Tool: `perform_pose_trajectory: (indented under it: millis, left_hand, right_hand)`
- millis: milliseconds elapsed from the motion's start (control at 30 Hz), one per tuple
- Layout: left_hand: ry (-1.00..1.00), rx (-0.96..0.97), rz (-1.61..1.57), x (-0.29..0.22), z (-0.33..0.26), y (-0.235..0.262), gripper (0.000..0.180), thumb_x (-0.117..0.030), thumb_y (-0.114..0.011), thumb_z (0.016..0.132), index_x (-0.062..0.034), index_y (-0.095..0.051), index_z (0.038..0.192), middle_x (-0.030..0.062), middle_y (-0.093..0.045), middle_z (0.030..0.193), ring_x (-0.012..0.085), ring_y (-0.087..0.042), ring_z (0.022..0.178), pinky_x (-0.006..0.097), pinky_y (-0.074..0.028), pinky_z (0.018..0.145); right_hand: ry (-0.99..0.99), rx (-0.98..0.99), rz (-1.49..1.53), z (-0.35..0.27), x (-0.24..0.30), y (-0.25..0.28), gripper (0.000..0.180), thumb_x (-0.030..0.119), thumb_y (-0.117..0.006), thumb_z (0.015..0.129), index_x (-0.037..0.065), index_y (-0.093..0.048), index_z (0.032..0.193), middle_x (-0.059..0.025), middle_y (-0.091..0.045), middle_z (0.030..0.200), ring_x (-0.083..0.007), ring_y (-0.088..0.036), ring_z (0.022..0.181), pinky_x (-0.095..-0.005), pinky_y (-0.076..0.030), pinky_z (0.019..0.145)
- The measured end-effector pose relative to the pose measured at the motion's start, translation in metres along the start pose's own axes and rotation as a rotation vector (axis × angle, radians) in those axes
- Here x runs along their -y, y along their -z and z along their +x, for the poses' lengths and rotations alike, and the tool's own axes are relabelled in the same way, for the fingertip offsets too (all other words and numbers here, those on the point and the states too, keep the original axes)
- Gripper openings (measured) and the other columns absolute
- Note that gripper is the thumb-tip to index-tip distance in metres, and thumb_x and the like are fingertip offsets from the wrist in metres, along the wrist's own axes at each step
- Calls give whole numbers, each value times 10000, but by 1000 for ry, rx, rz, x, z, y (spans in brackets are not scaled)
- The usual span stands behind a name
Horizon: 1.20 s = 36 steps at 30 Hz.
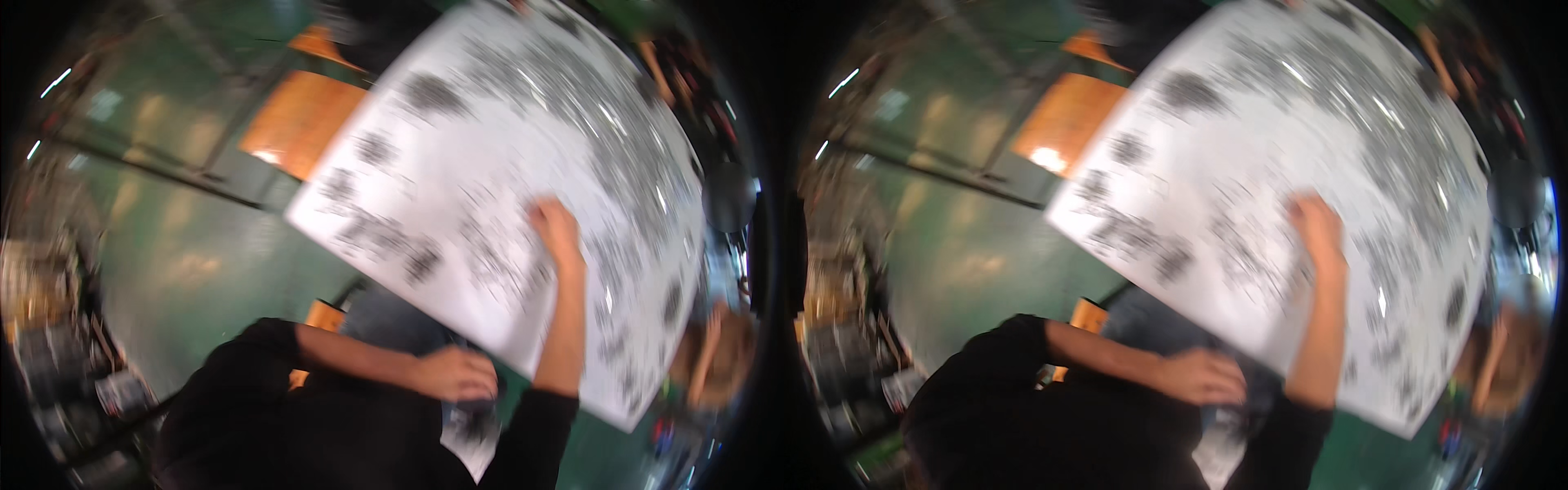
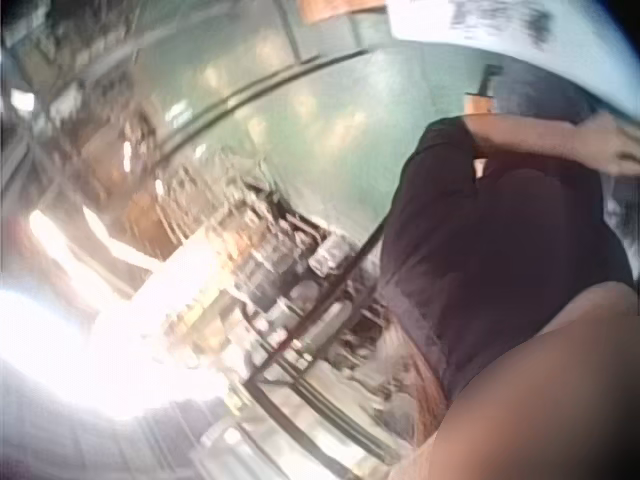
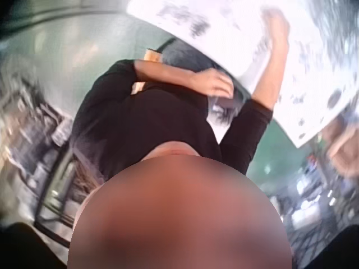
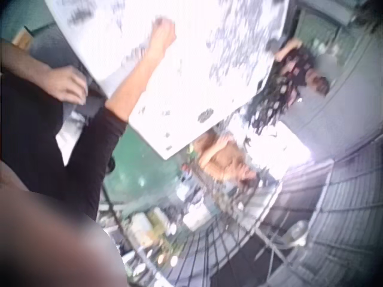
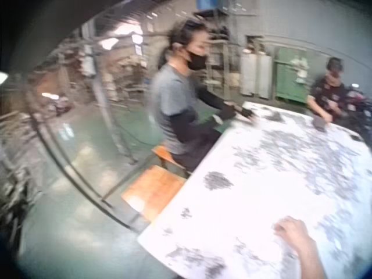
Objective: The person arranges small metal paperclips on a large white sheet, forming clusters and patterns. They repeatedly pick up clips from the sheet and place them into a nearby metal rack. The person works alongside others who perform similar actions on the same sheet.
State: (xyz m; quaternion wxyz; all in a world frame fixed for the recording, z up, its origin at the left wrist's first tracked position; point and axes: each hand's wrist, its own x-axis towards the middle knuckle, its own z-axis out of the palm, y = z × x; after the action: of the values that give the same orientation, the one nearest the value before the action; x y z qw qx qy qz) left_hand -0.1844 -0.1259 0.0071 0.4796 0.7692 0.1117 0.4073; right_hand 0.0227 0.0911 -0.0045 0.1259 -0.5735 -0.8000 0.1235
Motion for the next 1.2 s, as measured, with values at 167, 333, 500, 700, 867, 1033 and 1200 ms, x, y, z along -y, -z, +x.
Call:
perform_pose_trajectory:
  millis: [167, 333, 500, 700, 867, 1033, 1200]
  left_hand:
    - [62, -14, -279, -1, 7, -15, 82, -115, -587, 905, -41, -581, 869, 92, -553, 845, 292, -576, 811, 387, -465, 686]
    - [20, 22, -236, 1, 11, -22, 171, -207, -572, 946, -55, -645, 914, 109, -616, 904, 274, -609, 839, 368, -481, 694]
    - [-18, -25, -215, 0, 11, -23, 158, -189, -580, 940, -49, -645, 908, 107, -617, 882, 278, -609, 818, 368, -479, 685]
    - [-5, -33, -263, -3, 7, -17, 119, -141, -583, 917, -29, -596, 881, 107, -573, 849, 288, -587, 796, 373, -477, 675]
    - [72, -23, -177, -2, 2, -22, 71, -149, -636, 843, -93, -630, 887, 62, -600, 900, 269, -611, 833, 372, -499, 692]
    - [61, 31, -102, -3, 13, -19, 96, -139, -659, 849, -75, -643, 919, 48, -617, 925, 238, -620, 849, 342, -510, 720]
    - [81, 43, -76, -9, 12, -5, 109, -124, -681, 824, -77, -642, 914, 47, -614, 923, 230, -617, 837, 338, -515, 714]
  right_hand:
    - [47, 115, -170, 2, -5, -5, 118, 140, -667, 789, 62, -622, 864, -98, -606, 895, -309, -610, 816, -416, -469, 688]
    - [-41, 73, 132, -3, -10, -4, 108, 104, -604, 849, 23, -534, 864, -82, -535, 760, -239, -549, 732, -366, -430, 661]
    - [-390, 250, 602, -47, -40, 35, 117, 77, -570, 894, 30, -501, 811, 3, -454, 691, -85, -428, 628, -232, -364, 567]
    - [-653, 593, 348, -137, -74, 68, 161, 167, -656, 843, 31, -601, 776, 1, -543, 635, -100, -512, 575, -240, -405, 527]
    - [-331, 158, 120, -103, -58, 58, 299, 262, -636, 861, -24, -650, 948, -172, -670, 816, -285, -631, 719, -373, -474, 657]
    - [-114, -122, 246, -12, -26, 25, 182, 184, -649, 848, 40, -653, 959, -142, -667, 913, -295, -641, 833, -373, -492, 747]
    - [-296, 122, 84, 36, -3, 17, 129, 160, -650, 830, 114, -680, 946, -79, -686, 930, -257, -646, 851, -358, -496, 760]
